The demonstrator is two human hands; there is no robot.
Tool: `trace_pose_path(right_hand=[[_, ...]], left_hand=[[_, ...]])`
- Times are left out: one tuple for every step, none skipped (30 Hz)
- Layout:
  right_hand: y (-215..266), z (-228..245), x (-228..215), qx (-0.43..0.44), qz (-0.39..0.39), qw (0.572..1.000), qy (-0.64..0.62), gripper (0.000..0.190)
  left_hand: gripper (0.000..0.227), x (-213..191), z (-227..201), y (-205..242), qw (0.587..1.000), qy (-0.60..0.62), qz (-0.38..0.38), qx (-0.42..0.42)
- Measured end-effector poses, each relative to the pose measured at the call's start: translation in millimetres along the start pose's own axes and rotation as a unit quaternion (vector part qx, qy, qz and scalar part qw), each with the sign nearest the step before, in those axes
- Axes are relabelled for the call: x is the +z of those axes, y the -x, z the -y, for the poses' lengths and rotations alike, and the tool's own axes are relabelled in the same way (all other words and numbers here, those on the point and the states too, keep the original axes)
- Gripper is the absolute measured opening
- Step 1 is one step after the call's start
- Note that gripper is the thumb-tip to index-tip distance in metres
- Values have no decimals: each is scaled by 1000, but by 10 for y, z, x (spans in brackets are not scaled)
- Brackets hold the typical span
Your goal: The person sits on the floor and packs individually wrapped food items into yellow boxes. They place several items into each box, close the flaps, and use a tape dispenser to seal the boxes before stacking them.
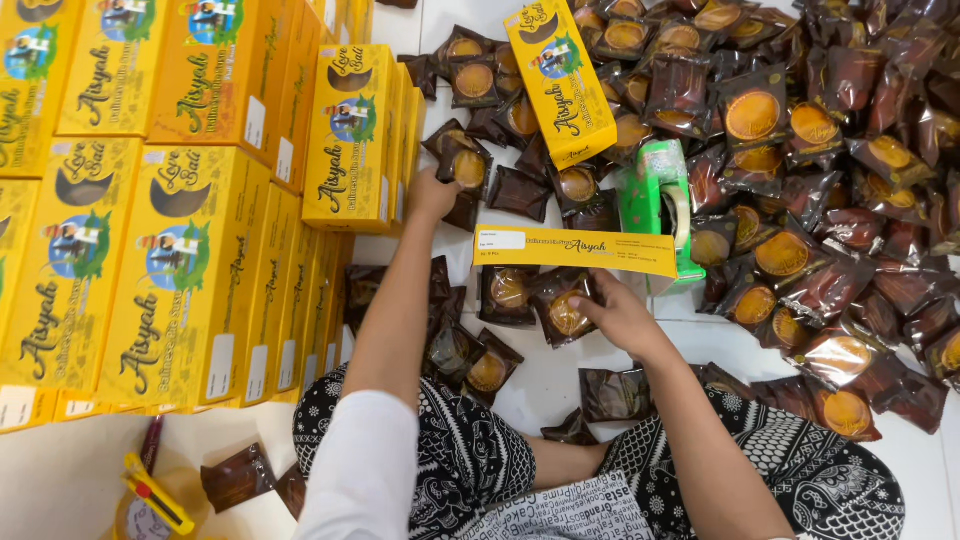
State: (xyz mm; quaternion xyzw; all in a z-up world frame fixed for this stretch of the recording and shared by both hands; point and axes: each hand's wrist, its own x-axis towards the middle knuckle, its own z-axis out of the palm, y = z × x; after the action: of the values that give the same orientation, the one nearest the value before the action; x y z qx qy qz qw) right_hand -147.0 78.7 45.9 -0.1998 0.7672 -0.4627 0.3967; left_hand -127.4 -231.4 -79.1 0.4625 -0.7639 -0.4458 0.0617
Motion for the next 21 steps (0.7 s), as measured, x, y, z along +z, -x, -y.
trace_pose_path(right_hand=[[60,89,-6,-3,1,1000,2,53],[142,161,5,-21,32,999,-1,50],[224,232,13,-38,63,997,-4,49],[277,219,3,-39,66,997,-5,49],[328,206,-7,-64,68,995,-32,45],[379,192,-19,-88,70,992,-59,42],[407,145,-28,-88,71,992,-60,42],[459,79,-47,-122,51,984,-121,35],[508,9,-69,-156,30,971,-181,30],[574,113,-71,-155,27,971,-181,30],[632,214,-76,-190,26,966,-172,40],[705,299,-78,-222,25,961,-162,51],[624,126,-70,-217,22,962,-162,51],[544,-44,-56,-218,37,958,-184,43],[466,-212,-41,-219,52,953,-205,35],[422,-284,-9,-218,51,953,-205,35],[378,-349,22,-201,53,949,-237,33],[307,-396,67,-186,56,943,-271,30],[277,-339,60,-188,56,942,-271,30],[256,-291,52,-128,14,973,-191,30],[229,-245,44,-66,-27,992,-108,31]], left_hand=[[36,-208,-198,193,1000,2,-3,1],[28,-414,-364,414,995,3,-33,95],[20,-616,-533,636,980,3,-63,189],[20,-812,-704,913,980,1,-64,188],[21,-1004,-880,1187,978,-11,-57,202],[23,-1188,-1059,1456,975,-21,-49,217],[23,-1229,-1098,1735,975,-23,-49,216],[29,-1244,-1134,2023,974,-43,-11,224],[36,-1256,-1172,2308,970,-63,27,233],[36,-1193,-1197,2464,970,-63,30,234],[39,-1128,-1222,2614,965,-70,96,234],[42,-1053,-1230,2777,956,-75,164,231],[42,-992,-1217,2791,955,-74,170,230],[42,-941,-1199,2808,946,-72,196,246],[42,-894,-1184,2824,937,-70,222,262],[42,-902,-1129,2775,936,-69,223,263],[36,-915,-1079,2724,940,-64,236,240],[33,-949,-1034,2655,943,-61,246,217],[33,-979,-935,2572,942,-62,245,218],[40,-1001,-837,2484,945,-131,260,145],[47,-1021,-737,2390,939,-199,272,71]])
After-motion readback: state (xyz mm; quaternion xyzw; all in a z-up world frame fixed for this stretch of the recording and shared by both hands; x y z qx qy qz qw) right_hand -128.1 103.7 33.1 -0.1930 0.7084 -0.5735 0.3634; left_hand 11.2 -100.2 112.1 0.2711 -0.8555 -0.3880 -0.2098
